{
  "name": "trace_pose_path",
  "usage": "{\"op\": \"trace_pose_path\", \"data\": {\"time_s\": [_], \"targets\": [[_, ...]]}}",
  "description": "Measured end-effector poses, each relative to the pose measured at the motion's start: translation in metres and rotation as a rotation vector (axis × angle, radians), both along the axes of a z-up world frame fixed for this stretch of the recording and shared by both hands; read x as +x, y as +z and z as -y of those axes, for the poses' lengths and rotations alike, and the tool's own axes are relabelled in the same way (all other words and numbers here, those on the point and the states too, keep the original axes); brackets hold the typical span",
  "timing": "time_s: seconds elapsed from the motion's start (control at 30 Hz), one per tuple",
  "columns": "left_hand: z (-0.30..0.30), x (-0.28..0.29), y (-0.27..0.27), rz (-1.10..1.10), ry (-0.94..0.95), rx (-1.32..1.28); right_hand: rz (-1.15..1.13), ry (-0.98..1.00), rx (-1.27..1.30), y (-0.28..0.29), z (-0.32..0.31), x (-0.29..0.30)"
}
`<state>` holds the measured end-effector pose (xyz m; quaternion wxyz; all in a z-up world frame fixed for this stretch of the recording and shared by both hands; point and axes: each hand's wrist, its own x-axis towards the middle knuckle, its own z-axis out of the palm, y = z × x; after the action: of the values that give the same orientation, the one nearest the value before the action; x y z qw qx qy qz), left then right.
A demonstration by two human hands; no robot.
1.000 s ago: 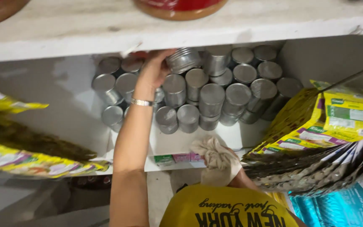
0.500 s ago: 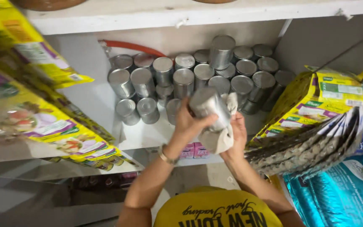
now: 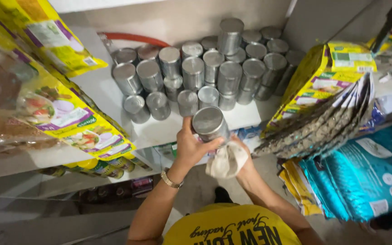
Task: Wiping dust off of canned goods on a shelf using a cloth and organizing them.
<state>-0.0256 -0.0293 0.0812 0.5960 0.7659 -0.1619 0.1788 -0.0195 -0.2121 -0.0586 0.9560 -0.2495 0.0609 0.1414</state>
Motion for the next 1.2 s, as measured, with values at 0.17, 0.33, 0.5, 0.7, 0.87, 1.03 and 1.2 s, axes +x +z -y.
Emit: {"op": "trace_pose_path", "data": {"time_s": [0.17, 0.33, 0.5, 0.7, 0.87, 1.03, 1.2], "targets": [[0.01, -0.017, -0.003, -0.06, -0.061, -0.025, -0.088, 0.046, 0.025, -0.058, 0.007, -0.009], [0.006, -0.019, 0.001, 0.046, -0.014, -0.002, 0.035, 0.192, -0.117, -0.055, 0.017, -0.02], [0.015, -0.026, 0.002, 0.044, -0.061, 0.007, -0.061, -0.065, -0.073, 0.036, -0.005, -0.019], [0.023, -0.019, -0.001, 0.245, 0.037, 0.199, 0.158, 0.403, 0.288, -0.06, 0.025, -0.016], [0.025, -0.017, -0.011, 0.232, 0.121, 0.245, 0.244, 0.102, -0.41, -0.099, 0.114, 0.019], [0.033, -0.016, -0.022, 0.274, 0.178, 0.289, 0.376, -0.345, -0.821, 0.087, 0.098, -0.01], [0.054, -0.016, -0.025, 0.226, 0.139, 0.333, 1.248, -0.221, -1.5, 0.177, 0.06, -0.004]]}}
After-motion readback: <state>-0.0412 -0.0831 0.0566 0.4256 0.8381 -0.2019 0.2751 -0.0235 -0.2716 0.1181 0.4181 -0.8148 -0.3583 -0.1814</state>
